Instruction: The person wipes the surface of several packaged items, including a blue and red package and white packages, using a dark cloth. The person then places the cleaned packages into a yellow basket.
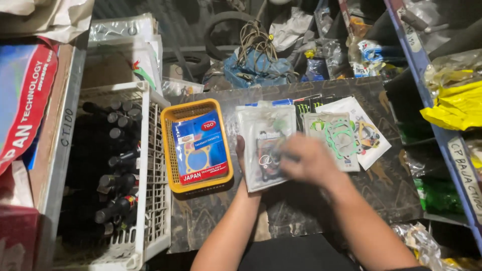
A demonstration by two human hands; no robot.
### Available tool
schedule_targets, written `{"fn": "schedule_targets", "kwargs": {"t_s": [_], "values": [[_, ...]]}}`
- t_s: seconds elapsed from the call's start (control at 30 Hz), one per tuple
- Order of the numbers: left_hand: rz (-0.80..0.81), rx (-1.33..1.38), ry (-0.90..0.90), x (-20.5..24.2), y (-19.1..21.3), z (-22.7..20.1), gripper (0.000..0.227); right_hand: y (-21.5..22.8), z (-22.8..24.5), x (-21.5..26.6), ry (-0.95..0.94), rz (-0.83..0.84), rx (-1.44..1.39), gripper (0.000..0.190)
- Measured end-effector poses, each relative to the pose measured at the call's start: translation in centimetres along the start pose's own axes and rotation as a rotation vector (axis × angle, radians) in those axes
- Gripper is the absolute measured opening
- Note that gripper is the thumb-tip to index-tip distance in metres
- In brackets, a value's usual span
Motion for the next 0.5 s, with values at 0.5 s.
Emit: {"fn": "schedule_targets", "kwargs": {"t_s": [0.5], "values": [[-0.089, -0.245, -0.231, -3.7, 6.2, 5.4, 0.098, 2.7, -6.1, 1.1, -0.065, -0.035, 0.076, 0.037]]}}
Point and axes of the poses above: each hand's wrist, its own x-axis away from the middle knuckle, its own y-axis out of the back of the hand, z = x × y, the point moved 2 cm from there along -x, towards the middle knuckle, and after that the axes turned 3 degrees about x, right-handed, at the moved point
